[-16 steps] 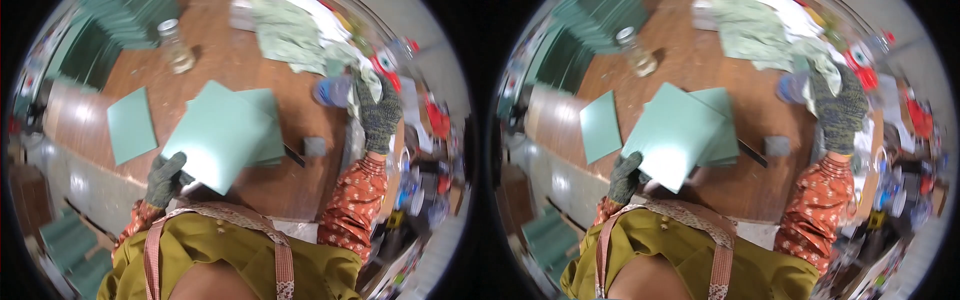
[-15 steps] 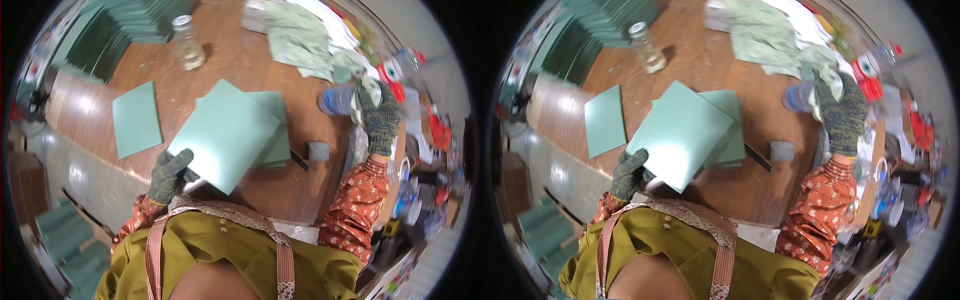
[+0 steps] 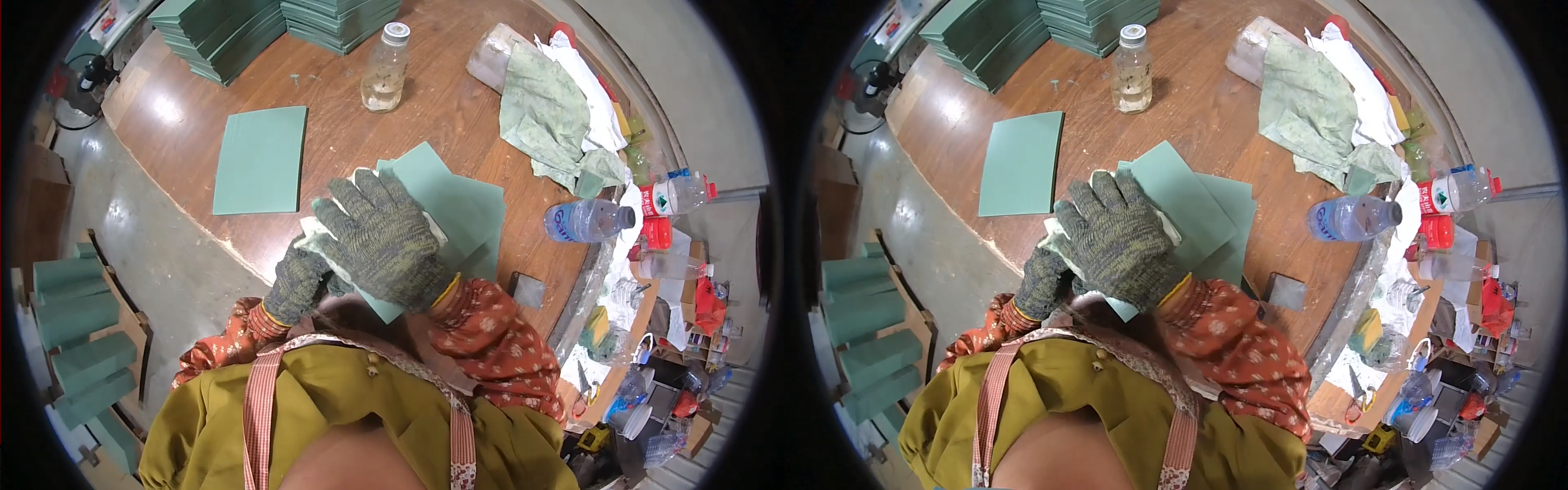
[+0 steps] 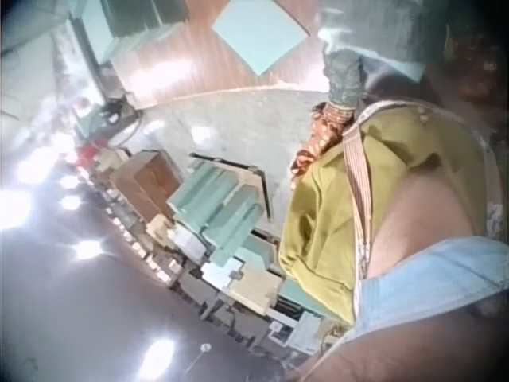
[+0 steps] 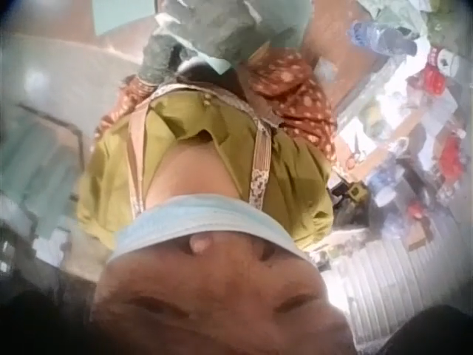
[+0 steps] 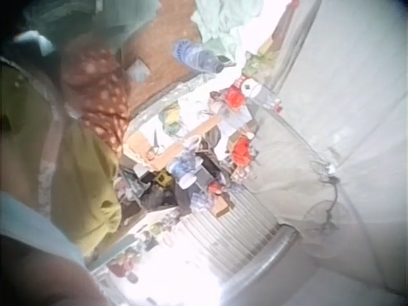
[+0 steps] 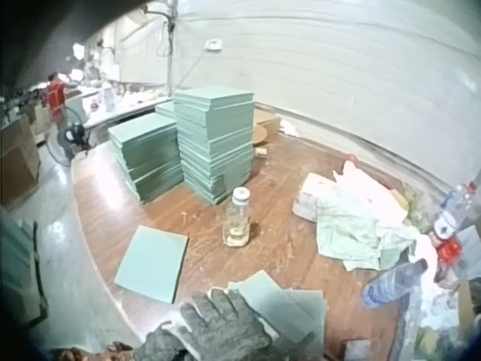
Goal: Using a cloth and a liquid solution to clean and wipe down green foam blocks.
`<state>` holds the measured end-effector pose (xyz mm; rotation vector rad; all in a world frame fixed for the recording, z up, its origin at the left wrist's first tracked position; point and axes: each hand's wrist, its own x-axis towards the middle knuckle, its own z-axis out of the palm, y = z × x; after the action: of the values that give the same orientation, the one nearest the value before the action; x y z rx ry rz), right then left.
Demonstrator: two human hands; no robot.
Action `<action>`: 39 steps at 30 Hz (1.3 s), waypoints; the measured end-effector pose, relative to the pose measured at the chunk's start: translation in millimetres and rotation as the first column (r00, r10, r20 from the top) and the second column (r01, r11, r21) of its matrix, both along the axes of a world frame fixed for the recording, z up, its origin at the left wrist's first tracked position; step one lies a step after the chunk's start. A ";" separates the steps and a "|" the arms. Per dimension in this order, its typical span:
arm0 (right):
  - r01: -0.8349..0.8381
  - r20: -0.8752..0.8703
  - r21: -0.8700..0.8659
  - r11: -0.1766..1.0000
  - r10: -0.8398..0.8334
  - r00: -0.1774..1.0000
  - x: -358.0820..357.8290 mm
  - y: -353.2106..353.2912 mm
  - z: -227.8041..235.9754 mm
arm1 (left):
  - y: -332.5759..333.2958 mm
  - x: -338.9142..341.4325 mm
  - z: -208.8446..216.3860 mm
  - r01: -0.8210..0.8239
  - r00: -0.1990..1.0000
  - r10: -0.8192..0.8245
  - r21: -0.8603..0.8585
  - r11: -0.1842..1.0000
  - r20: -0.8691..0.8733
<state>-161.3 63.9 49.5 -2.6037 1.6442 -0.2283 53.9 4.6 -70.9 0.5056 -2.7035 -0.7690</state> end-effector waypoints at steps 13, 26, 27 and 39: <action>0.072 0.186 -0.233 0.970 -0.029 0.982 1.8 -18.8 19.1 | 7.5 -9.3 40.3 -0.112 0.968 0.132 0.102 0.988 -0.216; 0.256 0.429 -0.461 0.850 -0.039 0.902 -56.6 23.2 16.8 | 11.5 -49.1 132.3 0.205 0.937 -0.245 -0.175 0.963 -0.248; 0.252 0.436 -0.467 0.848 -0.028 0.900 -59.4 23.8 16.6 | 15.7 -52.1 136.4 0.179 0.963 -0.185 -0.048 0.983 -0.195; 0.493 0.248 -0.528 0.691 -0.429 0.868 -84.5 13.2 28.2 | 4.6 -46.0 154.8 0.005 0.998 0.006 0.188 0.982 -0.059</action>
<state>-245.8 77.1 77.7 -2.3691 2.4879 -1.0287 8.0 9.1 83.9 0.5165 -2.5901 -1.0299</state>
